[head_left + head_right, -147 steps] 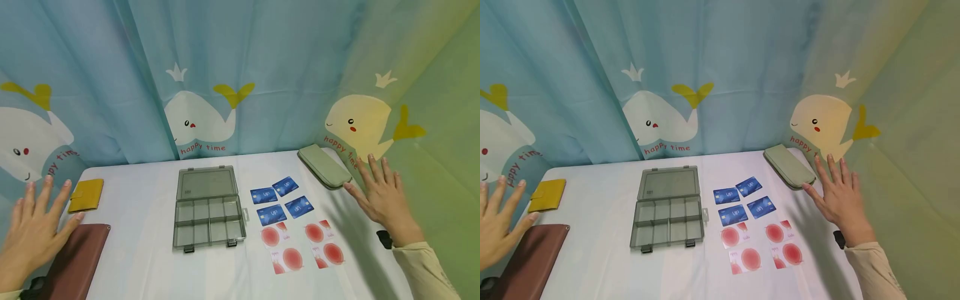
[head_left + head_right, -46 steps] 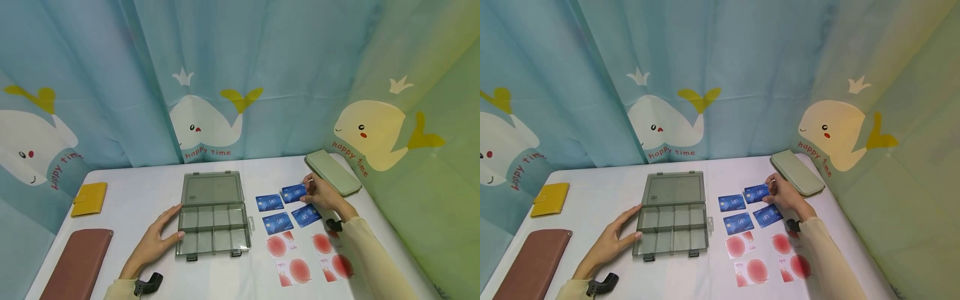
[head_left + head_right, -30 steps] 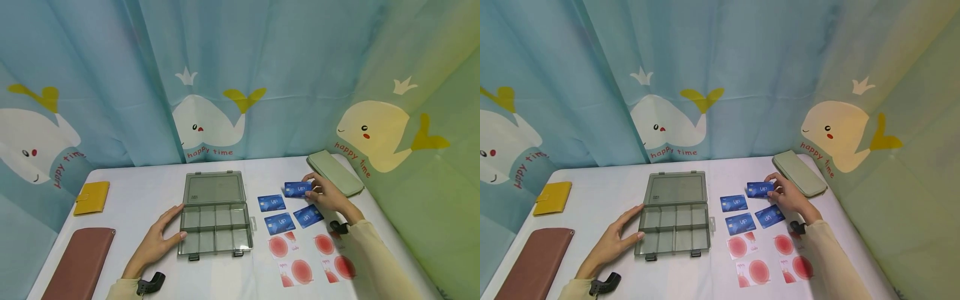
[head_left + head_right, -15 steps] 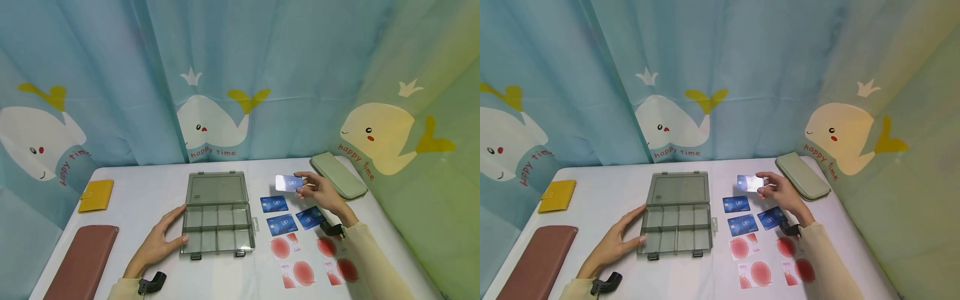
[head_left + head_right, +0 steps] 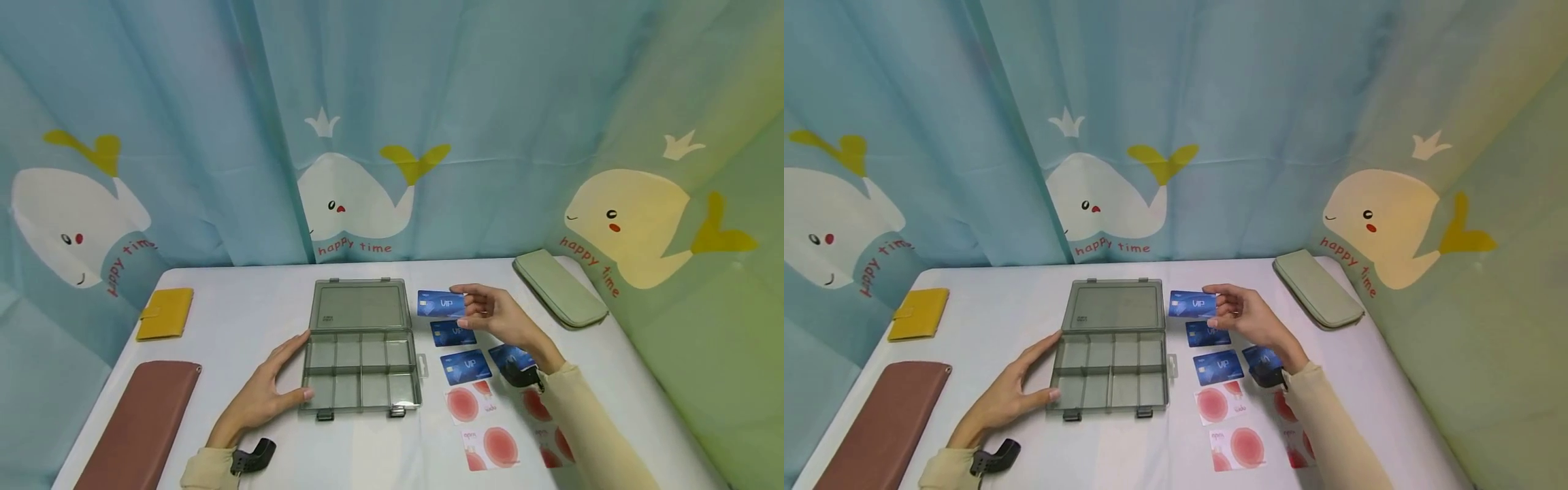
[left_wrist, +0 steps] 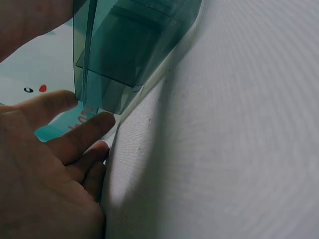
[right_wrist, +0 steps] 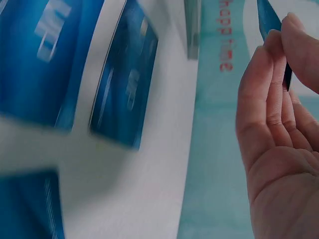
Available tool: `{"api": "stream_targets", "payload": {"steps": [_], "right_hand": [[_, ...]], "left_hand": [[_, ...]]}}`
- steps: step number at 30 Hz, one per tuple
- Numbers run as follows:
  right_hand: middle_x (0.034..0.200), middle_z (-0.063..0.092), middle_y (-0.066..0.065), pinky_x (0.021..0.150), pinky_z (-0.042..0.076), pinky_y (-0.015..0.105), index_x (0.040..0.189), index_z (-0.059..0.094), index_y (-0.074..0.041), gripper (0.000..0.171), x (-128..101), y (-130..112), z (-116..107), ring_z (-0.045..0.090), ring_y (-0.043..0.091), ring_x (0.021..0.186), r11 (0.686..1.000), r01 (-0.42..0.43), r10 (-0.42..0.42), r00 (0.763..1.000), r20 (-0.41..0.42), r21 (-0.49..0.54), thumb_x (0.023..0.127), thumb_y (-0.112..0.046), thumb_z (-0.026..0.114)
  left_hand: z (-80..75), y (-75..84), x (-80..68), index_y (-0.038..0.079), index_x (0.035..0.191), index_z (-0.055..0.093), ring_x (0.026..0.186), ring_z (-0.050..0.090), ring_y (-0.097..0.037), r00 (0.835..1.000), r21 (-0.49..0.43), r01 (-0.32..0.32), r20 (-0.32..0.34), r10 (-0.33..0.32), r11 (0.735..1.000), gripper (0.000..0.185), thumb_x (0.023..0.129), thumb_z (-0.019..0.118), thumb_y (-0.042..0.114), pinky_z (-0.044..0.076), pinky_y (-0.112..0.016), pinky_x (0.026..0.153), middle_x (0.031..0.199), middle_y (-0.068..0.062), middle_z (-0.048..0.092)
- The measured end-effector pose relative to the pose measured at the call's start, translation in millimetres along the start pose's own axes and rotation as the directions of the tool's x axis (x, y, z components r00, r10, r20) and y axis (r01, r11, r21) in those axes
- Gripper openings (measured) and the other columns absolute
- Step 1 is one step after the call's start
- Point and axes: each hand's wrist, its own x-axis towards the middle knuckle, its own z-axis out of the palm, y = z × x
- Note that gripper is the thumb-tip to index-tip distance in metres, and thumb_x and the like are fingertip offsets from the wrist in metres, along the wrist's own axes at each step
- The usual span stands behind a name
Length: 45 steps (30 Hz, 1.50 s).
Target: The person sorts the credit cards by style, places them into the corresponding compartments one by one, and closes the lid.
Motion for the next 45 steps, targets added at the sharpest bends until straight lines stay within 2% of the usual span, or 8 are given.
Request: {"api": "stream_targets", "payload": {"steps": [13, 18, 21, 23, 26, 34, 41, 45], "right_hand": [[0.107, 0.060, 0.019, 0.077, 0.053, 0.022, 0.147, 0.055, 0.007, 0.056, 16.0, -23.9, 43.5, 0.060, 0.016, 0.087, 0.993, 0.059, -0.072, 0.989, 0.130, 0.099, 0.095, 0.001, 0.075], [0.106, 0.058, 0.015, 0.079, 0.051, 0.023, 0.147, 0.054, 0.008, 0.055, 21.8, -28.3, 57.6, 0.058, 0.017, 0.089, 0.989, 0.102, -0.117, 0.982, 0.146, 0.107, 0.096, 0.002, 0.074], [0.103, 0.054, 0.014, 0.078, 0.048, 0.025, 0.147, 0.054, 0.008, 0.055, 25.7, -32.7, 66.9, 0.054, 0.019, 0.090, 0.988, 0.110, -0.126, 0.979, 0.160, 0.106, 0.096, 0.001, 0.074], [0.101, 0.052, 0.014, 0.079, 0.046, 0.027, 0.146, 0.054, 0.007, 0.055, 28.4, -35.5, 73.0, 0.052, 0.020, 0.091, 0.988, 0.114, -0.131, 0.976, 0.172, 0.104, 0.096, 0.000, 0.075], [0.102, 0.052, 0.014, 0.080, 0.046, 0.028, 0.146, 0.055, 0.006, 0.056, 32.7, -39.6, 82.0, 0.051, 0.021, 0.092, 0.989, 0.114, -0.131, 0.973, 0.191, 0.097, 0.095, 0.000, 0.076], [0.105, 0.058, 0.011, 0.077, 0.048, 0.027, 0.146, 0.057, 0.000, 0.057, 42.9, -47.3, 105.2, 0.059, 0.021, 0.091, 0.993, 0.098, -0.110, 0.961, 0.255, 0.059, 0.093, -0.003, 0.079], [0.106, 0.060, 0.011, 0.075, 0.050, 0.027, 0.143, 0.060, 0.000, 0.056, 50.4, -56.1, 120.5, 0.062, 0.018, 0.088, 0.992, 0.120, -0.126, 0.942, 0.313, 0.038, 0.092, -0.005, 0.081], [0.106, 0.061, 0.011, 0.076, 0.050, 0.027, 0.141, 0.062, 0.001, 0.055, 53.8, -59.1, 126.3, 0.062, 0.016, 0.087, 0.991, 0.137, -0.127, 0.932, 0.339, -0.006, 0.091, -0.007, 0.083]], "left_hand": [[-7.0, -1.5, -2.3, 0.013, 0.168, 0.034, 0.153, 0.030, -0.055, 0.999, -0.009, -0.025, 0.040, 0.025, 1.000, 0.101, 0.083, 0.089, 0.022, 0.027, -0.080, 0.111, 0.169, -0.024, 0.035], [-8.1, -3.1, -2.5, 0.010, 0.167, 0.034, 0.149, 0.040, -0.043, 0.997, -0.001, -0.056, 0.051, 0.056, 0.998, 0.101, 0.082, 0.090, 0.021, 0.033, -0.075, 0.110, 0.165, -0.017, 0.042], [-8.4, -3.2, -2.6, 0.010, 0.166, 0.036, 0.141, 0.047, -0.030, 0.997, 0.007, -0.067, 0.043, 0.067, 0.998, 0.100, 0.082, 0.090, 0.020, 0.040, -0.062, 0.111, 0.155, -0.012, 0.050], [-8.4, -3.2, -2.5, 0.009, 0.166, 0.036, 0.132, 0.050, -0.023, 0.996, -0.007, -0.078, 0.038, 0.078, 0.997, 0.099, 0.083, 0.090, 0.019, 0.043, -0.046, 0.108, 0.144, -0.012, 0.053], [-8.5, -3.6, -1.6, 0.006, 0.166, 0.036, 0.113, 0.051, -0.020, 0.994, -0.050, -0.098, 0.040, 0.100, 0.994, 0.099, 0.083, 0.089, 0.015, 0.041, -0.031, 0.093, 0.126, -0.012, 0.056], [-12.0, -3.4, 0.8, 0.000, 0.165, 0.033, 0.077, 0.045, -0.026, 0.989, -0.155, -0.103, 0.091, 0.118, 0.982, 0.102, 0.081, 0.090, 0.007, 0.038, -0.035, 0.069, 0.088, -0.012, 0.055], [-14.5, -5.1, 1.1, -0.002, 0.166, 0.029, 0.064, 0.041, -0.030, 0.980, -0.247, -0.122, 0.126, 0.156, 0.961, 0.101, 0.082, 0.087, 0.000, 0.037, -0.037, 0.059, 0.075, -0.013, 0.051], [-14.7, -6.8, 1.4, -0.001, 0.167, 0.027, 0.059, 0.042, -0.021, 0.977, -0.266, -0.115, 0.142, 0.157, 0.957, 0.100, 0.084, 0.084, -0.001, 0.039, -0.035, 0.057, 0.070, -0.009, 0.050]]}}
